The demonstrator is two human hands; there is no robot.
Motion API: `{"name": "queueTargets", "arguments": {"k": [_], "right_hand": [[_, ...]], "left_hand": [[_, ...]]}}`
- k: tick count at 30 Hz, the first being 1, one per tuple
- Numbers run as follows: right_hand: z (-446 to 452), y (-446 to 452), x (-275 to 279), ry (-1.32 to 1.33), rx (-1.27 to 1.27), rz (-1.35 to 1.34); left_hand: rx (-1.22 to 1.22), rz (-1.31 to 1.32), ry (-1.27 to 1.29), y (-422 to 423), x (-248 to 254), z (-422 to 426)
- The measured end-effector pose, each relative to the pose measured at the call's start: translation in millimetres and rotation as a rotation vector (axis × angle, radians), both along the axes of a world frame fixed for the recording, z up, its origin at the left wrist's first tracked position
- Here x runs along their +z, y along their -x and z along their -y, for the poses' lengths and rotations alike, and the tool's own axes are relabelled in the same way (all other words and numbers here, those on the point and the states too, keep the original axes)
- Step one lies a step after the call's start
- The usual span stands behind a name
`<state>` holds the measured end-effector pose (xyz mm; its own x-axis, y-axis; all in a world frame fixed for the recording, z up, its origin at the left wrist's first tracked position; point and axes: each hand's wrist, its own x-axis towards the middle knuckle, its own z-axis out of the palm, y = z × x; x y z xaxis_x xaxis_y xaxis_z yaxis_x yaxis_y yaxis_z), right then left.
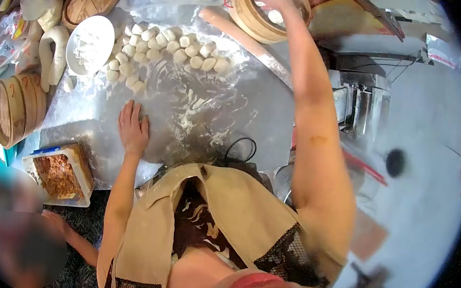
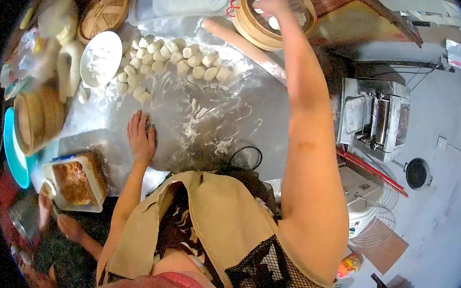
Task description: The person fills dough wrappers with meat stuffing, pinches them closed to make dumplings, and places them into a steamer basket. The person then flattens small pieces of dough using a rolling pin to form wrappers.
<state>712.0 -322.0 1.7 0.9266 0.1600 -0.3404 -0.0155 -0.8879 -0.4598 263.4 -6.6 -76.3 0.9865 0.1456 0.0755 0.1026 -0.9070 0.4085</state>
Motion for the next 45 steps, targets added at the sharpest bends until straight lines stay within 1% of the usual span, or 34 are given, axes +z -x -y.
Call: {"name": "queueTargets", "arguments": {"k": [1,2,4,5,7,9,10,11,12,14,15,16,18,20,21,22,23,24,25,26,28,30,32,33,35,36,38,39,40,41,42,43,44,45], "right_hand": [[0,-4,-6,0.141,0.065,-0.032],[3,-6,-12,0.139,0.071,-0.037],[-2,6,3,0.134,0.072,0.046],[-5,10,7,0.121,0.032,0.013],[-11,25,32,0.437,0.099,0.144],[-9,43,45,0.222,-0.015,0.224],[3,27,18,0.355,0.13,0.462],[-14,68,42,0.127,0.025,0.648],[-15,88,33,0.02,0.019,0.947],[-26,155,34,-0.09,0.119,0.845],[-27,187,22,-0.132,0.173,0.763],[-29,217,12,-0.145,0.156,0.708],[-18,255,-9,-0.134,0.131,0.639],[-2,275,-31,-0.232,0.052,0.661],[14,279,-39,-0.101,0.102,0.735],[26,281,-40,-0.098,0.094,0.736],[38,281,-42,0.074,0.097,0.795],[50,277,-45,0.239,0.104,0.848],[71,271,-52,0.259,0.103,0.722],[83,262,-57,0.238,0.107,0.72],[99,253,-69,0.286,0.073,0.58],[107,242,-83,0.263,0.058,0.519],[106,248,-87,0.246,0.02,0.48],[107,257,-87,0.201,0.021,0.529],[112,275,-78,0.168,0.022,0.59],[117,294,-69,0.146,0.068,0.633],[125,339,-47,0.131,0.106,0.657],[118,356,-26,0.112,0.208,0.542],[110,367,-16,0.089,0.308,0.426],[103,378,-20,0.086,0.296,0.43],[95,388,-29,0.093,0.391,0.435],[85,394,-33,0.098,0.486,0.443],[74,399,-36,0.092,0.476,0.454],[61,403,-38,0.106,0.509,0.332]], "left_hand": [[0.003,-0.022,-0.004,-1,1,0],[0.005,-0.04,-0.008,-2,1,-1],[0.014,-0.052,-0.002,-4,5,0],[0.016,-0.062,0.005,-3,8,1],[0.008,-0.051,0.013,-4,-6,1],[0.008,-0.077,0.032,-4,-9,-6],[0.016,-0.121,0.045,-5,-5,-5],[0.035,-0.123,0.036,-4,-1,-4],[0.043,-0.118,0.033,-6,2,0],[0.063,-0.139,-0.024,-10,0,11],[0.08,-0.13,0.004,-16,-1,22],[0.091,-0.122,0.04,-24,-1,37],[-0.048,-0.09,0.04,-45,-1,71],[-0.219,0.009,0.014,-57,-27,108],[-0.227,0.01,0.018,-56,-22,120],[-0.504,-0.059,-0.025,-51,-12,130],[-0.777,-0.129,-0.072,-46,-6,135],[-0.771,-0.134,-0.078,-34,-9,128],[-0.767,-0.056,0.06,-15,-18,108],[-0.759,0.023,0.193,0,-23,85],[-0.483,-0.137,0.103,4,-13,35],[-0.028,-0.041,-0.002,-11,3,15],[0.103,0.16,0.161,-40,0,-1],[0.088,0.166,0.16,-58,5,-5],[0.019,0.032,-0.017,-93,21,-8],[0.015,0.034,-0.009,-108,26,-12],[-0.166,-0.357,-0.216,-123,29,-21],[-0.175,-0.355,-0.219,-125,29,-24],[-0.183,-0.414,-0.208,-127,30,-28],[-0.193,-0.471,-0.199,-127,31,-31],[-0.199,-0.467,-0.208,-123,24,-35],[-0.163,-0.37,-0.032,-115,11,-36],[-0.128,-0.271,0.143,-109,0,-37],[-0.134,-0.263,0.132,-101,2,-31]]}}
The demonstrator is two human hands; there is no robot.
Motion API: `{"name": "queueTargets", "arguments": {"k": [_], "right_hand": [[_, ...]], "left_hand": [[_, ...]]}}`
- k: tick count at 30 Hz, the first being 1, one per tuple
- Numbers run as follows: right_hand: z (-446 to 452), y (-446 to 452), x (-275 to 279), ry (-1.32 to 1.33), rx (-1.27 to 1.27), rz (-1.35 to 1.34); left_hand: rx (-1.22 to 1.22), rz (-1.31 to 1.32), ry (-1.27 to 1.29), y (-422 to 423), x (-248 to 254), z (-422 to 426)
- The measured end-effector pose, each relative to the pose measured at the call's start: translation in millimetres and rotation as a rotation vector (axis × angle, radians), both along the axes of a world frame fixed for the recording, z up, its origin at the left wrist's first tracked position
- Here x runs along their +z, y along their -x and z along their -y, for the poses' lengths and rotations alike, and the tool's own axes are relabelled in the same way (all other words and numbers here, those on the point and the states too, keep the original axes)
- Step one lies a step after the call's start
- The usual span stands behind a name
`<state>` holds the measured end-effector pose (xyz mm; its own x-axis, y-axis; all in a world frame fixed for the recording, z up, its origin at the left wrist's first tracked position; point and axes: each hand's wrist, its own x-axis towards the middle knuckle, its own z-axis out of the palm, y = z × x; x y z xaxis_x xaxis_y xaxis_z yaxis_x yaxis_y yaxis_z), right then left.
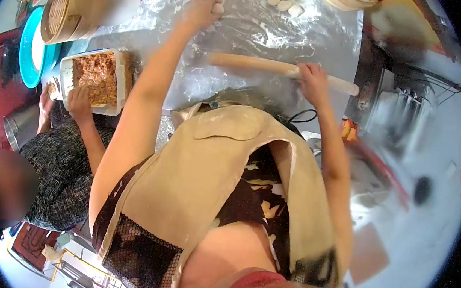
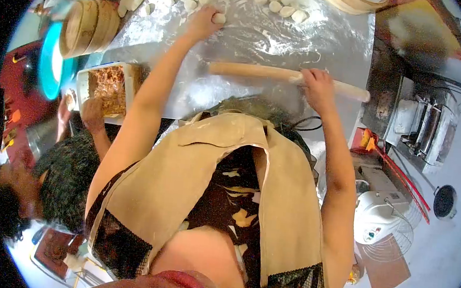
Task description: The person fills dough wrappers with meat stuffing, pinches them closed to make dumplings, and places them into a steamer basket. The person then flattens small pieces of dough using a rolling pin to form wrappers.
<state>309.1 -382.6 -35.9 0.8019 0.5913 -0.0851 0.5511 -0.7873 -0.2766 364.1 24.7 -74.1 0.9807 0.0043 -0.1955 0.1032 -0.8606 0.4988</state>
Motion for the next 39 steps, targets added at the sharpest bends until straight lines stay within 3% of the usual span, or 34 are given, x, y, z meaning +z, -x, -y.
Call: {"name": "queueTargets", "arguments": {"k": [3,5,6,7,8,10,11,13,17,19,20,22,23,25,26,28,30,32,33,35,39], "right_hand": [[-44,-2,10,-0.078,0.02,-0.138],[-94,-18,21,-0.455,0.018,-0.316],[-124,-21,30,-0.642,-0.109,-0.436],[-148,-23,35,-0.828,-0.239,-0.552],[-161,-28,29,-0.826,-0.24,-0.544],[-173,-37,17,-1.117,-0.374,-0.883],[-170,-38,16,-1.112,-0.375,-0.877],[-167,-39,17,-1.179,-0.418,-1.234],[-167,-30,8,-1.378,-0.521,-1.44],[-167,-26,0,-1.421,-0.667,-1.392],[-159,-28,-2,-1.419,-0.682,-1.395],[-135,-39,9,-1.084,-0.687,-0.784],[-122,-44,26,-0.637,-0.678,-0.484],[-112,-45,19,-0.484,-0.519,-0.255],[-114,-43,2,-0.484,-0.524,-0.262],[-125,-43,-37,-0.285,-0.156,0.095],[-129,-38,-37,-0.318,-0.152,0.064],[-128,-35,-38,-0.315,-0.227,0.122],[-128,-45,-38,-0.317,-0.226,0.118],[-131,-65,-38,-0.524,-0.534,0.311],[-157,-86,-50,-0.233,-0.393,0.294]], "left_hand": [[0.132,0.239,-0.106,27,-2,17],[0.25,0.178,0.091,36,-11,20],[0.252,0.184,0.095,40,-4,26],[0.277,0.158,0.346,48,9,37],[0.295,0.128,0.597,56,22,46],[0.26,0.057,0.699,67,47,56],[0.231,-0.013,0.797,71,55,59],[0.254,-0.012,0.896,75,56,63],[0.324,0.05,1.101,81,50,74],[0.328,0.042,1.137,82,47,74],[0.338,0.028,1.002,81,45,68],[0.458,0.088,0.754,77,60,57],[0.458,0.08,0.755,74,58,48],[0.227,0.361,0.211,61,46,30],[0.118,0.351,0.068,54,39,30],[0.079,0.267,0.083,50,-2,32],[0.039,0.177,0.096,50,-5,35],[0.148,0.22,-0.174,44,25,41],[0.15,0.217,-0.177,35,18,37],[0.436,0.491,0.05,18,-3,26],[0.619,0.505,0.056,-16,-43,50]]}}
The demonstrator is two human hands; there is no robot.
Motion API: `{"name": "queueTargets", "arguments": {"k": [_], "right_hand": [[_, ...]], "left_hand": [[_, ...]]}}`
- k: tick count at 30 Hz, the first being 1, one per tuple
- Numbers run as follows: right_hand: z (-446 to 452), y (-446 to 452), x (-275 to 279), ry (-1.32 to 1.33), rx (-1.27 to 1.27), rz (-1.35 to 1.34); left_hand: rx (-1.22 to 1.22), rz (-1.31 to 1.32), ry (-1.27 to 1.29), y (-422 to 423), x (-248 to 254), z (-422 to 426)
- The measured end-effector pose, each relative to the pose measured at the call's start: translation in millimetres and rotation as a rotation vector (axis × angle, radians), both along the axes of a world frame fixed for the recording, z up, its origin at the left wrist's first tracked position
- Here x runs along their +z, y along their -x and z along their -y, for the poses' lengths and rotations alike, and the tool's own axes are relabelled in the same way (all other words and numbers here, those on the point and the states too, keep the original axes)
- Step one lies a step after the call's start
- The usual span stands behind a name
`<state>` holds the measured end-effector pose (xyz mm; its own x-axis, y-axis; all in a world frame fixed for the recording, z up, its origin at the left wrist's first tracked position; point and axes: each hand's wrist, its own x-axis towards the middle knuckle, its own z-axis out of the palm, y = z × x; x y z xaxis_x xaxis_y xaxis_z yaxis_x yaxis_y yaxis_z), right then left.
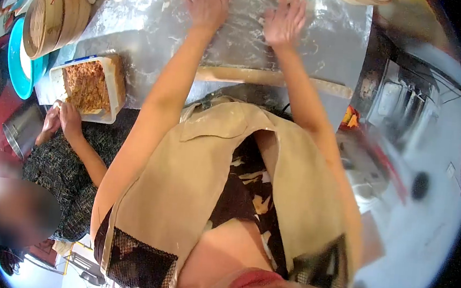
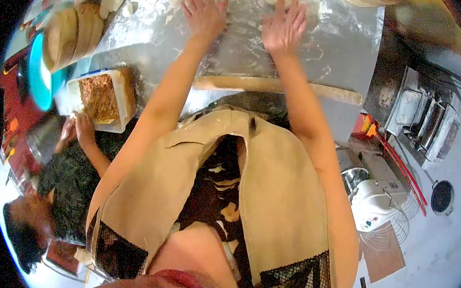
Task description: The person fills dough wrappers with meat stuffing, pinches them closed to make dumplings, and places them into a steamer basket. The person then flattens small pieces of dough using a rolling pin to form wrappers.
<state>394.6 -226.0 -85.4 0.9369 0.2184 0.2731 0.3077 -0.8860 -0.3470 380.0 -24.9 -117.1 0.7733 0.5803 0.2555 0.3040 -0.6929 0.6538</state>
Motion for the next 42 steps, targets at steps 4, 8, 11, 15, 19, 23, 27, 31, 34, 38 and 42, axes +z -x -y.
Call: {"name": "queueTargets", "arguments": {"k": [4,8,11,15,19,23,27,31,34,38,42], "right_hand": [[-1,-4,-19,-0.021,0.029,0.041],[-1,3,-20,-0.01,0.045,0.073],[10,-10,-6,-0.245,-0.053,0.076],[40,39,11,-0.183,0.229,-0.17],[12,17,-14,0.212,0.493,-0.013],[0,8,21,0.137,0.384,0.106],[51,93,28,0.1,0.508,-0.035],[76,121,14,0.171,0.267,-0.129],[61,99,6,0.186,0.12,0.022],[34,56,-11,0.169,-0.104,0.022],[48,123,5,0.218,0.158,0.19]], "left_hand": [[0.031,-0.026,-0.074,-4,-18,7],[0.014,-0.027,-0.075,-4,-21,0],[-0.104,0.048,-0.113,0,-9,-17],[-0.409,0.162,-0.4,61,28,-23],[-0.909,-0.414,-0.465,40,50,-17],[-0.435,-0.26,-0.326,21,16,-24],[-0.355,-0.359,-0.364,40,14,43],[-0.543,-0.33,-0.264,99,30,101],[-0.62,-0.464,0.158,115,41,86],[-0.644,-0.736,0.251,76,45,72],[-0.821,-0.766,0.138,93,43,55]]}}
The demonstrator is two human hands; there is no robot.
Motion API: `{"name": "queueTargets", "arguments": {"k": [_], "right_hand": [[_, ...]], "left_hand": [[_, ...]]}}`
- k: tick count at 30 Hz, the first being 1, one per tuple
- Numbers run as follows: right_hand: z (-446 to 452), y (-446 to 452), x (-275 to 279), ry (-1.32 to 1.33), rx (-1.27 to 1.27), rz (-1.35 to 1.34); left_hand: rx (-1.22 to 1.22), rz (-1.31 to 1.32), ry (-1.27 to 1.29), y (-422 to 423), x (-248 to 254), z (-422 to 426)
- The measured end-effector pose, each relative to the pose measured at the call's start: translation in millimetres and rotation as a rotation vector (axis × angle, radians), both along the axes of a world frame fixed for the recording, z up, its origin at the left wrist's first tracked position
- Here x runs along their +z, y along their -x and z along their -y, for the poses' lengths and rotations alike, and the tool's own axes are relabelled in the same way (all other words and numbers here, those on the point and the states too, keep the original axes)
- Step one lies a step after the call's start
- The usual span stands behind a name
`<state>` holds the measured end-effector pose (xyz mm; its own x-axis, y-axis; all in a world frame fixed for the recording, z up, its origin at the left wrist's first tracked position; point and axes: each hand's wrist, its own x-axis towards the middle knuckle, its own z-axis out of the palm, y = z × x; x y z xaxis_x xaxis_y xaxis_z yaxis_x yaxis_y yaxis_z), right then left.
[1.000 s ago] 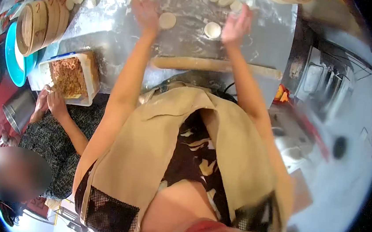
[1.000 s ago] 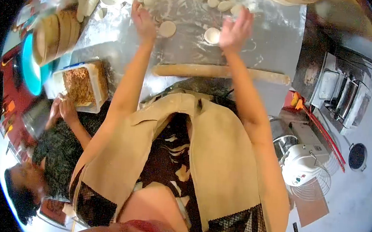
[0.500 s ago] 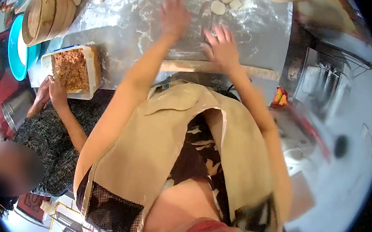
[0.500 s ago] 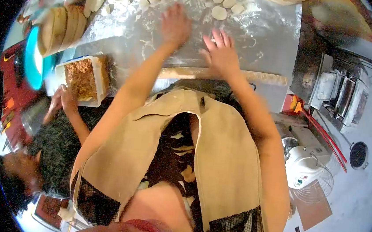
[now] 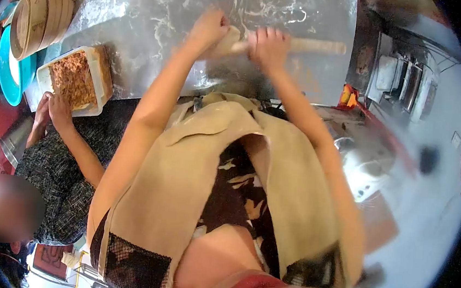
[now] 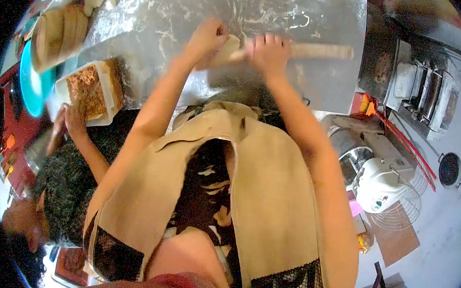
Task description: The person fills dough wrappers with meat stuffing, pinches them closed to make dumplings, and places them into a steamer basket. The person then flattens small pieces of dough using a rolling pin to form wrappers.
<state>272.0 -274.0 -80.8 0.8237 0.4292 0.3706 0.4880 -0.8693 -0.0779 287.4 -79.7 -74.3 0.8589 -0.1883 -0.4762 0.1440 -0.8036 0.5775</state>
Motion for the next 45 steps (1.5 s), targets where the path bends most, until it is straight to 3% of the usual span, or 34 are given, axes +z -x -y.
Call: {"name": "queueTargets", "arguments": {"k": [2,4,6,8,10,13,17,19,20,21,22,24,25,28,30,31,34,35,36,38,40,42,43,45], "right_hand": [[-8,-3,-4,-0.041,-0.067,-0.082],[-21,-14,-11,-0.073,-0.132,-0.183],[-42,-55,-5,-0.065,-0.165,-0.362],[-35,-28,13,-0.013,-0.139,-0.406],[-17,16,7,-0.027,-0.035,-0.14],[-40,-4,3,0.039,-0.186,-0.201],[-55,-44,-12,0.059,-0.046,-0.274],[-38,9,-5,-0.031,0.053,-0.059],[-43,9,-3,-0.032,0.059,-0.058],[-51,6,-2,-0.001,-0.028,-0.157],[-58,9,2,0.034,-0.118,-0.268],[-83,-34,10,0.089,-0.199,-0.366],[-90,-46,15,0.089,-0.15,-0.348],[-78,-11,22,0.084,0.04,-0.341],[-67,28,13,0.092,-0.067,-0.25],[-74,21,9,0.01,-0.129,-0.356],[-107,-49,-3,0.175,-0.037,-0.213],[-113,-59,-2,0.223,-0.01,-0.149],[-113,-54,2,0.194,-0.011,-0.226],[-92,-9,17,0.161,0.053,-0.326],[-102,-22,24,0.159,0.028,-0.308],[-105,-15,26,0.165,-0.027,-0.309],[-117,-47,-5,0.041,-0.092,-0.228],[-119,-59,-25,0.07,-0.033,-0.176]], "left_hand": [[0.404,0.099,0.136,24,-8,1],[0.315,0.173,0.09,8,0,3],[0.011,-0.061,-0.03,-27,8,-6],[-0.058,-0.14,-0.084,-19,18,-14],[0.395,0.064,0.111,24,2,-23],[0.278,0.0,0.017,23,19,-18],[0.103,-0.091,0.009,-8,9,-44],[0.232,0.073,0.054,40,-20,-53],[0.354,0.232,0.098,58,-26,-54],[0.265,0.302,0.092,59,-7,-50],[0.264,0.291,0.093,40,1,-47],[0.17,-0.033,-0.124,-2,9,-49],[0.198,-0.082,0.003,-9,17,-59],[0.286,0.063,0.096,23,0,-82],[0.264,0.132,0.065,46,-2,-77],[0.238,0.198,0.037,53,-4,-72],[0.22,0.05,0.024,-3,-4,-71],[0.196,-0.139,0.102,-14,14,-80],[0.196,-0.123,0.094,-11,17,-86],[0.423,0.05,0.045,27,3,-94],[0.469,0.128,0.126,39,-6,-94],[0.268,0.238,-0.046,33,-16,-76],[0.263,0.07,-0.111,7,0,-76],[0.228,0.03,-0.051,-4,17,-91]]}}
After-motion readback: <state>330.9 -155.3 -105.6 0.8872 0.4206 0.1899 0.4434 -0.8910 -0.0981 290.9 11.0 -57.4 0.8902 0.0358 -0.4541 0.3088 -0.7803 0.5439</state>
